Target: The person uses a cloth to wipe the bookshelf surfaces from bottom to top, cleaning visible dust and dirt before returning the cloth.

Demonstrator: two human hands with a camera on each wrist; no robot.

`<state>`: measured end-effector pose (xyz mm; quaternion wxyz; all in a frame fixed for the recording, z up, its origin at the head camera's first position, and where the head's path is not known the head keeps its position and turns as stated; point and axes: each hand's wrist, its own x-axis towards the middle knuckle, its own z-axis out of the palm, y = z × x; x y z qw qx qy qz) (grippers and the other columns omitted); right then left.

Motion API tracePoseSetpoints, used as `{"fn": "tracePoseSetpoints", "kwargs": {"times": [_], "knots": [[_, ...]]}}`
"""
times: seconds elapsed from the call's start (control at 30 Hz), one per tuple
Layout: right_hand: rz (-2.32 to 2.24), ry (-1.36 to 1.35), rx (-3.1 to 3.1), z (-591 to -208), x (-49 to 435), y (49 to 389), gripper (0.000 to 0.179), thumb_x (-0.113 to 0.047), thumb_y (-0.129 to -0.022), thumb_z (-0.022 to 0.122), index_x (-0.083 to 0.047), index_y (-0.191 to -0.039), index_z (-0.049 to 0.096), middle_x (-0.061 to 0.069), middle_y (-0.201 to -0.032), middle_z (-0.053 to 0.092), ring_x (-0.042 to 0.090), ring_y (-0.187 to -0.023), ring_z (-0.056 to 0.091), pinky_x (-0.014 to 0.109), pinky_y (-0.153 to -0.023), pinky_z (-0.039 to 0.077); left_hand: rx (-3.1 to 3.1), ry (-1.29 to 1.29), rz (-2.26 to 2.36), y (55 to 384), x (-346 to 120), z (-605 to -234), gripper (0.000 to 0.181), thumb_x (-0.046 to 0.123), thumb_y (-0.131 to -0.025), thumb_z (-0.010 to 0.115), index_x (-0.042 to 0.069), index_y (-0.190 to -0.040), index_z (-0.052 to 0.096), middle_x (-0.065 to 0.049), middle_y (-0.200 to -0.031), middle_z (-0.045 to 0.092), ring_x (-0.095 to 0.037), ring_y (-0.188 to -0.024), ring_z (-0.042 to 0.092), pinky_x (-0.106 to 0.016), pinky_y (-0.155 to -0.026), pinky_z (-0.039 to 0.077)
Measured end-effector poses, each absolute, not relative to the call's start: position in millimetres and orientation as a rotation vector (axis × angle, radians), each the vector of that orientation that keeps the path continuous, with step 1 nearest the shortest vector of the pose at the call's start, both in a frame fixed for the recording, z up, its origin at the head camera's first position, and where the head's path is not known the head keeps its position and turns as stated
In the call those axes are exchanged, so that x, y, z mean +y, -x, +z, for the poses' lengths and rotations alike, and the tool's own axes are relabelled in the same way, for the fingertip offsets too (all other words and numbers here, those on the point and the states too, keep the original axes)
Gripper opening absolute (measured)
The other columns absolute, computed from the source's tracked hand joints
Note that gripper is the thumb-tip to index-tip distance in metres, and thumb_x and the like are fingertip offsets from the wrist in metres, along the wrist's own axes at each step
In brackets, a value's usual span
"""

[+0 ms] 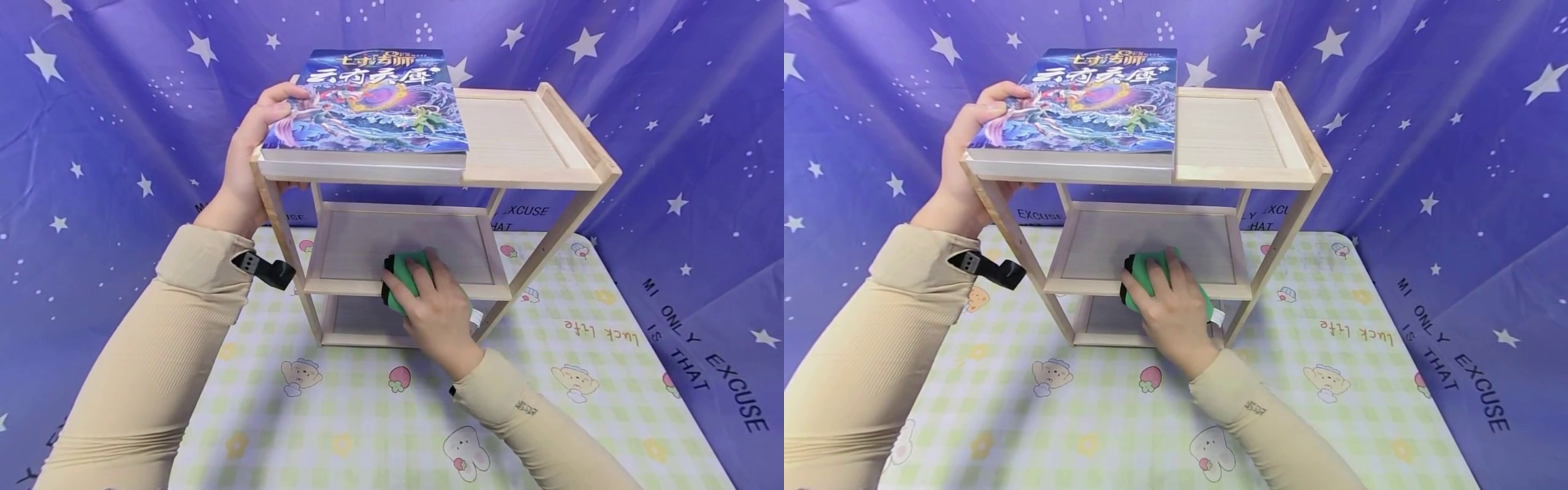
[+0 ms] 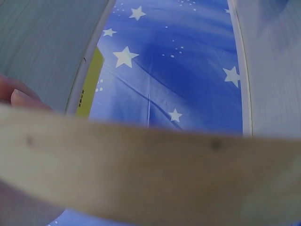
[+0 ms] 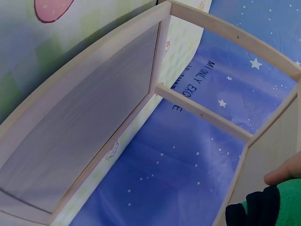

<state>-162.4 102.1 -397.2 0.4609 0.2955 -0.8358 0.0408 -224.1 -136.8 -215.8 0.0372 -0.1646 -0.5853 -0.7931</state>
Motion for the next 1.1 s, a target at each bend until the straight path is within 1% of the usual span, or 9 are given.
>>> {"fn": "tracePoseSetpoints", "kwargs": {"times": [0.07,0.23,0.33,0.43,0.53,0.7,0.8,0.93,1.1], "knots": [[0.098,-0.731,-2.053,-397.0,99.1,162.5,0.055,0.0,-0.066,0.075,-0.023,-0.116,0.072,0.016,-0.107,0.069,0.045,-0.112,0.062,0.05,-0.087,0.056,-1.799,0.502,-2.433,224.1,-136.8,-215.9,0.027,0.03,-0.097,0.042,0.026,-0.118,0.06,-0.009,-0.147,0.041,-0.014,-0.061,0.056,-0.022,-0.041,0.038],[0.089,-0.738,-2.042,-395.7,91.8,162.4,0.053,-0.002,-0.067,0.075,-0.023,-0.116,0.071,0.015,-0.107,0.068,0.044,-0.112,0.062,0.049,-0.089,0.056,-1.804,0.5,-2.421,223.8,-137.0,-216.0,0.028,0.03,-0.097,0.042,0.026,-0.118,0.06,-0.01,-0.147,0.041,-0.015,-0.062,0.056,-0.022,-0.041,0.038],[0.091,-0.738,-2.037,-395.8,87.5,163.0,0.051,-0.001,-0.069,0.074,-0.023,-0.115,0.072,0.014,-0.107,0.068,0.044,-0.112,0.062,0.048,-0.089,0.056,-1.797,0.506,-2.426,224.0,-137.2,-216.0,0.028,0.03,-0.097,0.042,0.026,-0.118,0.06,-0.011,-0.145,0.042,-0.014,-0.057,0.054,-0.022,-0.041,0.038],[0.09,-0.742,-2.046,-396.2,83.5,163.4,0.048,-0.001,-0.072,0.073,-0.024,-0.115,0.072,0.014,-0.108,0.068,0.045,-0.112,0.062,0.049,-0.089,0.056,-1.783,0.509,-2.442,224.2,-137.7,-216.1,0.028,0.029,-0.097,0.042,0.025,-0.119,0.059,-0.014,-0.139,0.049,-0.012,-0.047,0.051,-0.022,-0.04,0.04],[0.077,-0.748,-2.061,-395.6,79.4,163.1,0.047,-0.004,-0.073,0.074,-0.024,-0.116,0.071,0.014,-0.109,0.068,0.044,-0.113,0.062,0.048,-0.09,0.056,-1.771,0.517,-2.452,224.2,-138.2,-216.7,0.027,0.028,-0.098,0.041,0.024,-0.119,0.058,-0.017,-0.13,0.054,-0.011,-0.043,0.049,-0.022,-0.04,0.04],[0.044,-0.759,-2.082,-393.4,71.5,161.9,0.048,-0.008,-0.073,0.077,-0.025,-0.117,0.07,0.013,-0.112,0.068,0.043,-0.115,0.062,0.047,-0.091,0.055,-1.765,0.565,-2.435,225.0,-138.0,-218.9,0.027,0.028,-0.098,0.041,0.023,-0.12,0.057,-0.017,-0.122,0.057,-0.009,-0.042,0.049,-0.021,-0.04,0.04],[0.025,-0.763,-2.092,-393.3,66.2,162.0,0.049,-0.009,-0.073,0.077,-0.026,-0.119,0.07,0.013,-0.113,0.068,0.042,-0.116,0.061,0.047,-0.093,0.055,-1.759,0.56,-2.433,225.8,-137.7,-219.3,0.027,0.028,-0.098,0.042,0.023,-0.12,0.057,-0.016,-0.12,0.059,-0.009,-0.041,0.048,-0.021,-0.04,0.04],[0.003,-0.771,-2.096,-393.7,59.6,162.4,0.047,-0.011,-0.076,0.075,-0.027,-0.12,0.069,0.012,-0.113,0.067,0.042,-0.117,0.061,0.046,-0.094,0.055,-1.747,0.556,-2.425,226.7,-137.4,-219.7,0.027,0.028,-0.097,0.043,0.022,-0.118,0.059,-0.016,-0.12,0.059,-0.009,-0.04,0.049,-0.021,-0.039,0.04],[-0.019,-0.794,-2.081,-392.9,53.0,163.7,0.04,-0.015,-0.082,0.073,-0.027,-0.12,0.069,0.012,-0.114,0.068,0.042,-0.116,0.061,0.046,-0.092,0.055,-1.754,0.577,-2.39,227.6,-138.4,-221.4,0.028,0.029,-0.096,0.043,0.023,-0.119,0.059,-0.017,-0.118,0.06,-0.008,-0.04,0.049,-0.02,-0.04,0.041]]}}
